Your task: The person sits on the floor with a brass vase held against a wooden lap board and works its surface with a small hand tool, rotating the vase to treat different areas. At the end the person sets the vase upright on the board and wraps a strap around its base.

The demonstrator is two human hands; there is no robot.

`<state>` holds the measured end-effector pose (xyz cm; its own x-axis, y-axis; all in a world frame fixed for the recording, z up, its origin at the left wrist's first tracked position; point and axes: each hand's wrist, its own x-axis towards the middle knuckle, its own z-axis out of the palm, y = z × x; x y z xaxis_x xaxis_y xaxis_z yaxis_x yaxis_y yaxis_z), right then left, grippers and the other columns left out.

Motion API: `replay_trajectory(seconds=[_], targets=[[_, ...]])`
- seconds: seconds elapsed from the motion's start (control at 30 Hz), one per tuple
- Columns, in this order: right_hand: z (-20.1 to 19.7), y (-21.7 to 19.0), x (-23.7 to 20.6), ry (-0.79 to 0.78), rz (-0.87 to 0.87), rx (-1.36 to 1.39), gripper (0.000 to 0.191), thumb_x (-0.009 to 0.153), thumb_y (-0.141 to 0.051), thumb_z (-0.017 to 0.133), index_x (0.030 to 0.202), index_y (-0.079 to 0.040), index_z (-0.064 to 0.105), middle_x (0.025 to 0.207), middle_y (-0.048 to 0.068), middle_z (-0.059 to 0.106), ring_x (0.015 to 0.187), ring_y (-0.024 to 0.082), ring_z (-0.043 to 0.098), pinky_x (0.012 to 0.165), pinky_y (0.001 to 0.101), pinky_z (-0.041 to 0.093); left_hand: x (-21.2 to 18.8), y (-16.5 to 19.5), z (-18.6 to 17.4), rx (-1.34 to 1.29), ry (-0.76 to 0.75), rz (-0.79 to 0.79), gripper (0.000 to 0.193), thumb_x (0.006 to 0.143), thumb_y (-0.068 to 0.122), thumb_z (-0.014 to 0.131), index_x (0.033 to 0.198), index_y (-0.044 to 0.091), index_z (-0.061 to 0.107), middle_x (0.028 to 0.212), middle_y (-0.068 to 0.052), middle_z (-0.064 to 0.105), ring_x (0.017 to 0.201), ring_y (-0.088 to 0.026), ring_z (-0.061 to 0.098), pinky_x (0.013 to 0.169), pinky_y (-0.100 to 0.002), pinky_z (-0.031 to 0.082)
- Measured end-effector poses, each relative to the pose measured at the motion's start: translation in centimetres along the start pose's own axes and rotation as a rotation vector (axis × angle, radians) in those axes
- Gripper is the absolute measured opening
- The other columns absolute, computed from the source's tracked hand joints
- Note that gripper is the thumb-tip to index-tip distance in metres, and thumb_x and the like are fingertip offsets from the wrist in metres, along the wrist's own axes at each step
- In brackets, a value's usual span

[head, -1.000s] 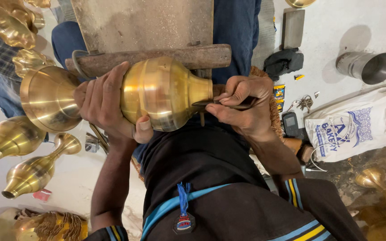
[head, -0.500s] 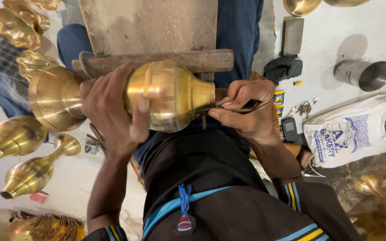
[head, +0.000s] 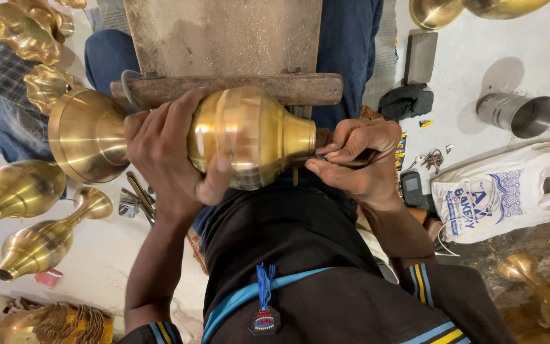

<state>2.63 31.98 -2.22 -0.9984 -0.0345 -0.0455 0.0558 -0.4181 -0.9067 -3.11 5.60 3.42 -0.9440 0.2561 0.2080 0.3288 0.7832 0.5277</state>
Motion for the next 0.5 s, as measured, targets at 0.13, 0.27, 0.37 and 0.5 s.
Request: replay_trajectory(seconds=[0.13,0.27,0.37,0.5], targets=[[0.0,-0.3,0.0,-0.011,0.008,-0.01,0.027,0.077,0.015,0.085,0.075,-0.005,0.067,0.072,0.006,0.064,0.071,0.005,0.068,0.072,0.0174,0.058,0.6,0.3,-1.3,-0.013,-0.189,-0.154,0.08,0.105,0.07,0.031,0.116,0.002,0.072,0.091,-0.013,0.071,0.084,-0.03,0.063,0.088,-0.044,0.038],[0.6,-0.3,0.3,0.048,0.043,0.084,0.026,0.076,0.018,0.082,0.074,-0.003,0.066,0.082,0.009,0.067,0.073,0.012,0.072,0.067,0.0221,0.06,0.2,0.3,0.7,0.038,0.065,-0.054,0.082,0.102,0.068,0.027,0.12,0.001,0.069,0.094,-0.013,0.071,0.082,-0.029,0.061,0.09,-0.044,0.039],[1.0,-0.3,0.5,0.112,0.095,0.209,0.025,0.076,0.02,0.078,0.073,-0.001,0.066,0.085,0.012,0.068,0.069,0.013,0.071,0.06,0.0247,0.06,-1.0,0.3,1.8,0.026,0.252,0.062,0.088,0.102,0.073,0.026,0.131,-0.001,0.064,0.113,-0.016,0.07,0.098,-0.031,0.066,0.097,-0.044,0.04],[0.6,-0.1,0.4,0.069,0.09,0.17,0.026,0.078,0.022,0.078,0.074,0.0,0.065,0.085,0.013,0.068,0.068,0.013,0.07,0.06,0.0243,0.059,-1.4,0.3,1.6,0.016,0.245,0.066,0.087,0.1,0.073,0.031,0.132,-0.002,0.063,0.117,-0.019,0.068,0.107,-0.035,0.066,0.099,-0.045,0.041]])
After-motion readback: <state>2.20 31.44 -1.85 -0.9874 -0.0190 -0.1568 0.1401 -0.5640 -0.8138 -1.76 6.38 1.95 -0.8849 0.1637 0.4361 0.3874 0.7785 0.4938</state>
